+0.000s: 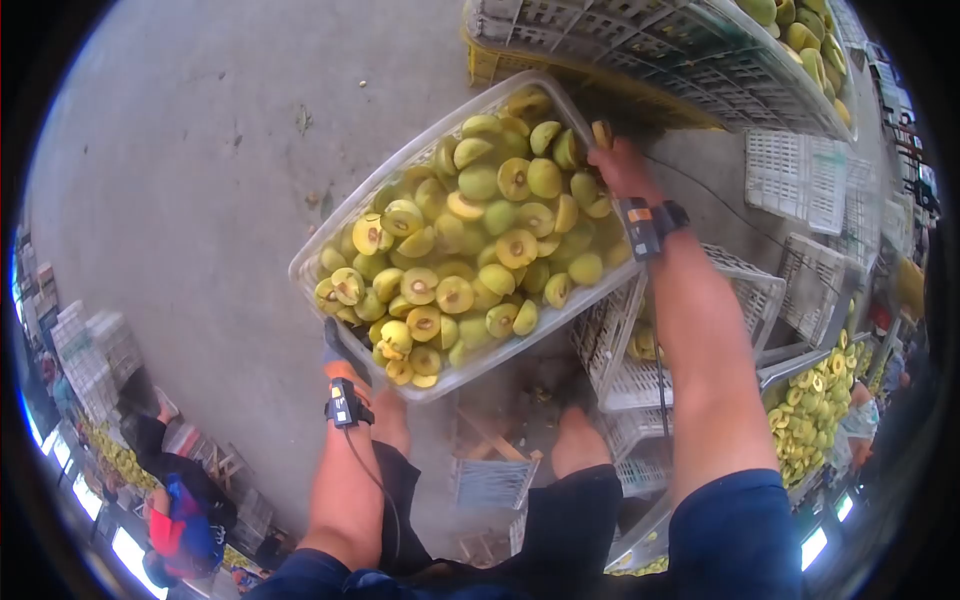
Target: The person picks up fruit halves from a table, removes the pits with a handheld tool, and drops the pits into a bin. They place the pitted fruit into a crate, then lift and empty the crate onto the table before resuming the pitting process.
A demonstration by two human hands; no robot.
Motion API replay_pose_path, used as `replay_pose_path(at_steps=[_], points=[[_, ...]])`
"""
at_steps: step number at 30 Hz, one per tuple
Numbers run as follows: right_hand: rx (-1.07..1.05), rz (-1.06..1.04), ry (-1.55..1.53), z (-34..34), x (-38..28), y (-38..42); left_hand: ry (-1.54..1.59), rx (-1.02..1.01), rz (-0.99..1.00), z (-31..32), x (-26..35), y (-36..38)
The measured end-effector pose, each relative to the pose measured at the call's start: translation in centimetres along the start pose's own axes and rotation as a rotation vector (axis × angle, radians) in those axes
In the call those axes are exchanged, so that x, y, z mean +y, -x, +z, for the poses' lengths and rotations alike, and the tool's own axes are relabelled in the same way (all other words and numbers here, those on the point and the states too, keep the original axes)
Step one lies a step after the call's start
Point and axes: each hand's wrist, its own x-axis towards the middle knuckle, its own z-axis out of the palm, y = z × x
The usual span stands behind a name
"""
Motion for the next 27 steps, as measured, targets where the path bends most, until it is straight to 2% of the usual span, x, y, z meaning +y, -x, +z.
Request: replay_pose_path(at_steps=[3,6,8,10,13,15,17,19,21,23,25,26,27], points=[[0.040,-0.069,0.205,1.2,-0.8,-0.4,-0.153,0.189,-0.002,2.0,0.6,0.6],[0.040,-0.046,0.209,0.2,-2.8,2.7,0.057,-0.120,-0.010,-0.9,-0.4,-2.8],[0.022,-0.095,0.191,-0.9,-2.4,4.1,-0.018,-0.079,0.001,-2.0,-0.3,-2.3],[0.127,0.060,0.191,-2.2,-4.7,7.8,-0.103,-0.052,0.026,-2.6,1.4,-1.0],[0.061,0.164,-0.032,-5.4,-4.8,11.7,-0.247,0.027,0.057,-2.8,3.4,2.4],[0.070,0.028,-0.156,-6.6,-3.8,13.7,-0.284,0.072,0.168,-2.4,4.3,4.0],[0.064,0.107,-0.225,-5.5,-2.0,12.6,-0.350,0.097,0.159,-1.6,6.3,3.2],[0.055,0.183,-0.323,-6.0,-0.9,14.0,-0.389,0.158,0.080,2.0,7.7,5.7],[0.091,0.221,-0.338,-6.9,0.4,16.3,-0.573,0.080,0.139,-1.2,9.3,3.1],[0.115,0.223,-0.369,-8.3,0.3,18.5,-0.655,-0.012,0.298,-0.3,11.1,3.7],[0.132,0.325,-0.376,-9.4,-0.1,21.7,-1.050,-0.024,0.609,0.2,12.6,4.1],[0.156,0.356,-0.393,-9.9,0.0,23.5,-1.071,-0.055,0.589,2.5,13.6,5.1],[0.190,0.392,-0.407,-10.3,0.3,25.3,-0.957,-0.026,0.454,5.1,14.5,5.9]])
